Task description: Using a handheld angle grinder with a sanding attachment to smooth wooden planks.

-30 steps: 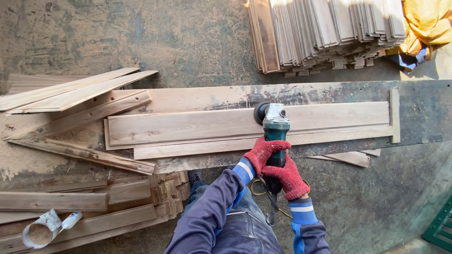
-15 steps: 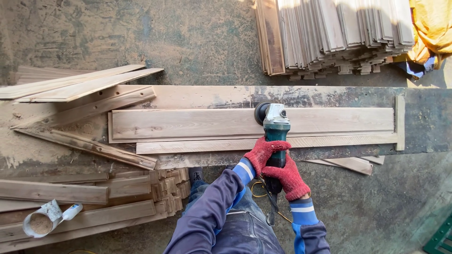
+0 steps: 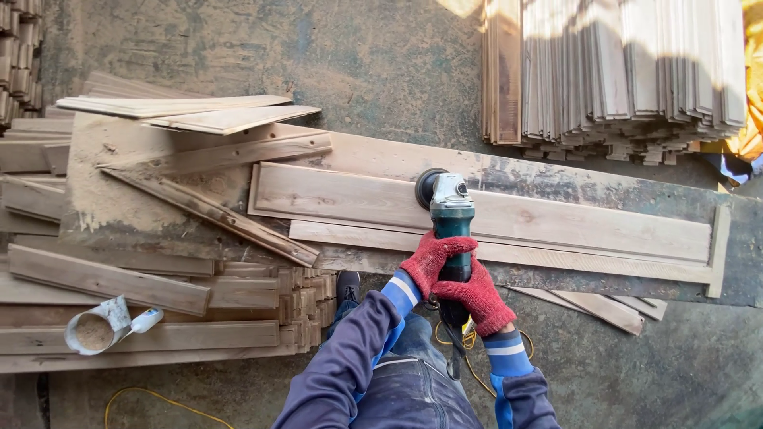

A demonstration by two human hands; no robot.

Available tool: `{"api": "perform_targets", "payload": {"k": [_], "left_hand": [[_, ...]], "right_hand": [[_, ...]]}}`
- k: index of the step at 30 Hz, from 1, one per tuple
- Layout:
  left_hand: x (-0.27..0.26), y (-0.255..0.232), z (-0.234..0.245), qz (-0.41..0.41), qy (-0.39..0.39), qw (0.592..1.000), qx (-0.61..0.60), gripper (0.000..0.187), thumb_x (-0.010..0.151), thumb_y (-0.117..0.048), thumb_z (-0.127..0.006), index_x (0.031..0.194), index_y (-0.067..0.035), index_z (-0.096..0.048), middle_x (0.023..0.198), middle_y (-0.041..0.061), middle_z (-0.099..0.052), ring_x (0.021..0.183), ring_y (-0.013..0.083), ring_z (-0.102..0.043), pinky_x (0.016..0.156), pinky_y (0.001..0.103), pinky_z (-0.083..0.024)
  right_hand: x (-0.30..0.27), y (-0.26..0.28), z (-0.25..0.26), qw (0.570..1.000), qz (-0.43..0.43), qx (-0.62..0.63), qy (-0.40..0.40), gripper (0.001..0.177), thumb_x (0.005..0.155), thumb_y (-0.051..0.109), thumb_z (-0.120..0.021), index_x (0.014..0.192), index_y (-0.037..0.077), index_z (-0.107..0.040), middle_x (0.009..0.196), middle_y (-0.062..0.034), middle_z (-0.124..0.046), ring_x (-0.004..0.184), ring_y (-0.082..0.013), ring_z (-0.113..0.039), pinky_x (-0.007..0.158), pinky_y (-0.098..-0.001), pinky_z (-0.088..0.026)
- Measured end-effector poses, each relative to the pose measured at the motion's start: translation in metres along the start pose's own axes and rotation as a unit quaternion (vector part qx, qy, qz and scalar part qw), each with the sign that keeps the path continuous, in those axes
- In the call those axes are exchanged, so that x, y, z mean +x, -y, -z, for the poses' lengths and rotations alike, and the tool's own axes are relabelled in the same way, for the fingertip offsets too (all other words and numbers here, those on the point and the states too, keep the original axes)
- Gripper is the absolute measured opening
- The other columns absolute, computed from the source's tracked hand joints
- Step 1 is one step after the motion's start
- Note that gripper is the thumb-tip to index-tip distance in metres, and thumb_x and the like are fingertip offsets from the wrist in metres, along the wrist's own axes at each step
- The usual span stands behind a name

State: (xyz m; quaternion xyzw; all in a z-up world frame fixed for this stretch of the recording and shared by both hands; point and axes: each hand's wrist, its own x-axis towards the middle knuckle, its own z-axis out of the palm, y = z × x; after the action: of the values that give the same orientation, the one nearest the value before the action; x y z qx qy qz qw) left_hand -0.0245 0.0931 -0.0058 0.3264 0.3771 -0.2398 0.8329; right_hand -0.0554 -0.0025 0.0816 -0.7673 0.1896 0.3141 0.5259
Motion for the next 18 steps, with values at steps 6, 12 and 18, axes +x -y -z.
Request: {"api": "perform_targets", "payload": {"k": [6, 12, 18], "left_hand": [[-0.006, -0.019, 0.053, 0.002, -0.023, 0.999, -0.046, 0.053, 0.061, -0.013, -0.095, 0.108, -0.008, -0.072, 0.079, 0.018, -0.072, 0.074, 0.0337, -0.076, 0.067, 0.049, -0.064], [-0.024, -0.046, 0.094, 0.003, -0.063, 0.995, -0.083, 0.072, 0.06, -0.014, -0.097, 0.123, -0.006, -0.064, 0.084, 0.02, -0.069, 0.077, 0.0364, -0.074, 0.07, 0.051, -0.063], [-0.034, -0.055, 0.102, 0.003, -0.071, 0.994, -0.079, 0.075, 0.062, -0.016, -0.095, 0.126, -0.005, -0.059, 0.084, 0.018, -0.066, 0.077, 0.0356, -0.074, 0.07, 0.05, -0.063]], "right_hand": [[0.0, 0.011, -0.047, 0.998, 0.011, -0.054, 0.029, 0.066, 0.046, 0.014, -0.101, 0.103, 0.004, -0.07, 0.083, -0.0171, -0.071, 0.078, -0.0293, -0.068, 0.071, -0.0432, -0.056], [-0.006, 0.035, -0.092, 0.996, 0.014, -0.062, 0.063, 0.068, 0.044, 0.016, -0.102, 0.103, 0.007, -0.071, 0.083, -0.0149, -0.071, 0.079, -0.0279, -0.068, 0.072, -0.0404, -0.056], [-0.013, 0.047, -0.105, 0.994, 0.019, -0.079, 0.069, 0.068, 0.043, 0.018, -0.102, 0.103, 0.007, -0.071, 0.084, -0.0152, -0.071, 0.081, -0.0279, -0.069, 0.074, -0.0409, -0.056]]}}
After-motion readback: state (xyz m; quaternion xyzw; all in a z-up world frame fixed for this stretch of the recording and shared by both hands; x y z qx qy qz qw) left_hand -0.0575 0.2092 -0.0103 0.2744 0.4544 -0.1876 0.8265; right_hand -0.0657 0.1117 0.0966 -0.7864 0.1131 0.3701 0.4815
